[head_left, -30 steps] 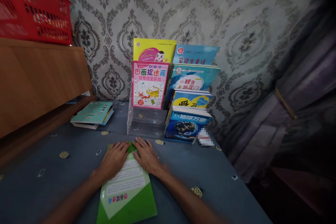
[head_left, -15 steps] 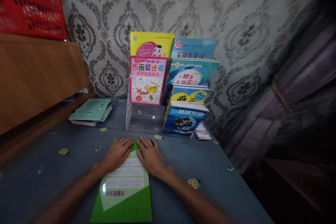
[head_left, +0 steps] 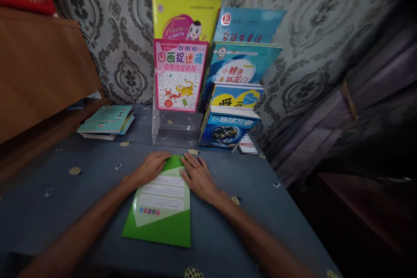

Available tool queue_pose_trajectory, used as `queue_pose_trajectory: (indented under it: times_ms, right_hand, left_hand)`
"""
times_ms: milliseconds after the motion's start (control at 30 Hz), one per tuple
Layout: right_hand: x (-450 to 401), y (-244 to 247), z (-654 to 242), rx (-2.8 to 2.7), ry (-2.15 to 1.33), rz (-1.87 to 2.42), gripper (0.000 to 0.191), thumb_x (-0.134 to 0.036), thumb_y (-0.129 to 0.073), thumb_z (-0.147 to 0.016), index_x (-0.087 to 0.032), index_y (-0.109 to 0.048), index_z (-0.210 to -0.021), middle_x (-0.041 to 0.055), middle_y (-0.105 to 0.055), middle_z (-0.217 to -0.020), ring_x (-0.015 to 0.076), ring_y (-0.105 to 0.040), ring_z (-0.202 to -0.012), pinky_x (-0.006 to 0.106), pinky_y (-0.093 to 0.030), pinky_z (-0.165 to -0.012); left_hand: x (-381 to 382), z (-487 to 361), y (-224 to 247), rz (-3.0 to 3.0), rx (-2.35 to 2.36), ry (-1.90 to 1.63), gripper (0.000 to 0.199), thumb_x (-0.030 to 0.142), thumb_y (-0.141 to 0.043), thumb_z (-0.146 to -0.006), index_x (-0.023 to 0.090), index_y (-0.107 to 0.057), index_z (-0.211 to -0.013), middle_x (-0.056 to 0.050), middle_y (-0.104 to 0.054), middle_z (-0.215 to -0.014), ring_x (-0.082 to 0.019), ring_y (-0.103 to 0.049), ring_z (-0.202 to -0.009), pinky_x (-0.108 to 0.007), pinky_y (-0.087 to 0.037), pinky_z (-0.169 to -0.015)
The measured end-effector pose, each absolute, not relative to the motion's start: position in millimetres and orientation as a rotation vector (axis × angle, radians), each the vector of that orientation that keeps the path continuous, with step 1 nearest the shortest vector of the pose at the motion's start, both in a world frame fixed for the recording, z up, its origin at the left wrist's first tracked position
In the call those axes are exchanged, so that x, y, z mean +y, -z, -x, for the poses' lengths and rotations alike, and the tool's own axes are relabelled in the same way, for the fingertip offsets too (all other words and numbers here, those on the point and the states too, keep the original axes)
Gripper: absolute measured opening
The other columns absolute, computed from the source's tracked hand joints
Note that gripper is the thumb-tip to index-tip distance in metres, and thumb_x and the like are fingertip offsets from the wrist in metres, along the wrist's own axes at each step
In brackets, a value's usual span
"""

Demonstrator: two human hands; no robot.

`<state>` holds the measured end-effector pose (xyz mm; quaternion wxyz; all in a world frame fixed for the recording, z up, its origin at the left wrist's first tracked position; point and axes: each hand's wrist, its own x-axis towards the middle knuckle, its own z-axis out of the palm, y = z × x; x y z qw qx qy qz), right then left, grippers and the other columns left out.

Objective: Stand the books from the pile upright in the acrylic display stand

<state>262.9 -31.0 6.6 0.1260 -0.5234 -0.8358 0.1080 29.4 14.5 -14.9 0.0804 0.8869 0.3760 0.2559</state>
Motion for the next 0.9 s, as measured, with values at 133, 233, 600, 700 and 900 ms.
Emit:
queue_pose_trajectory:
  times_ms: [133, 233, 600, 700, 900]
  right_hand:
    - [-28.6, -0.2, -264.4, -2.412, -0.328, 1.501, 0.051, -0.032, -0.041, -0.100, -0.011, -0.049, -0.146, 0.0170, -0.040, -0.157, 0.0267, -0.033, -0.148, 0.053, -0.022, -0.122]
    - [-26.9, 4.2, -265.8, -2.393, -0.323, 1.465, 0.050, -0.033, -0.041, -0.100, -0.013, -0.050, -0.145, 0.0168, -0.042, -0.156, 0.0270, -0.034, -0.147, 0.053, -0.023, -0.121]
    - [-25.6, -16.1, -236.5, -2.501, -0.290, 1.296, 0.038, -0.025, -0.046, -0.098, -0.014, -0.061, -0.132, 0.0172, -0.055, -0.145, 0.0278, -0.043, -0.141, 0.056, -0.021, -0.120]
    - [-17.9, -22.3, -203.1, -2.598, -0.369, 1.068, 0.035, -0.022, -0.048, -0.099, -0.017, -0.059, -0.131, 0.0142, -0.057, -0.144, 0.0253, -0.045, -0.139, 0.052, -0.027, -0.119]
    - [2.5, -16.7, -161.8, -2.616, -0.375, 1.026, 0.033, -0.020, -0.047, -0.100, -0.010, -0.057, -0.129, 0.0184, -0.056, -0.143, 0.0280, -0.045, -0.140, 0.054, -0.028, -0.118]
  left_hand:
    - [20.9, -4.7, 13.1, -2.485, 1.262, -0.849, 0.036, 0.024, -0.035, -0.098, 0.020, -0.062, -0.122, -0.008, -0.071, -0.121, -0.021, -0.064, -0.114, -0.041, -0.050, -0.103]
    - [23.5, 6.7, 7.2, -2.385, 1.411, -0.942, 0.035, 0.026, -0.035, -0.096, 0.020, -0.064, -0.114, -0.008, -0.073, -0.111, -0.021, -0.067, -0.104, -0.040, -0.053, -0.096]
    - [20.9, 3.8, 3.3, -2.218, 1.594, -0.972, 0.035, 0.023, -0.036, -0.093, 0.018, -0.059, -0.118, -0.005, -0.072, -0.092, -0.022, -0.068, -0.086, -0.037, -0.052, -0.084]
    - [22.0, 4.1, 4.5, -2.163, 1.612, -1.007, 0.035, 0.022, -0.037, -0.093, 0.018, -0.054, -0.123, -0.005, -0.071, -0.092, -0.021, -0.068, -0.086, -0.037, -0.052, -0.085]
    - [21.3, 2.4, 8.2, -2.142, 1.656, -1.074, 0.040, 0.019, -0.036, -0.093, 0.017, -0.046, -0.131, -0.007, -0.069, -0.103, -0.021, -0.066, -0.098, -0.039, -0.052, -0.092]
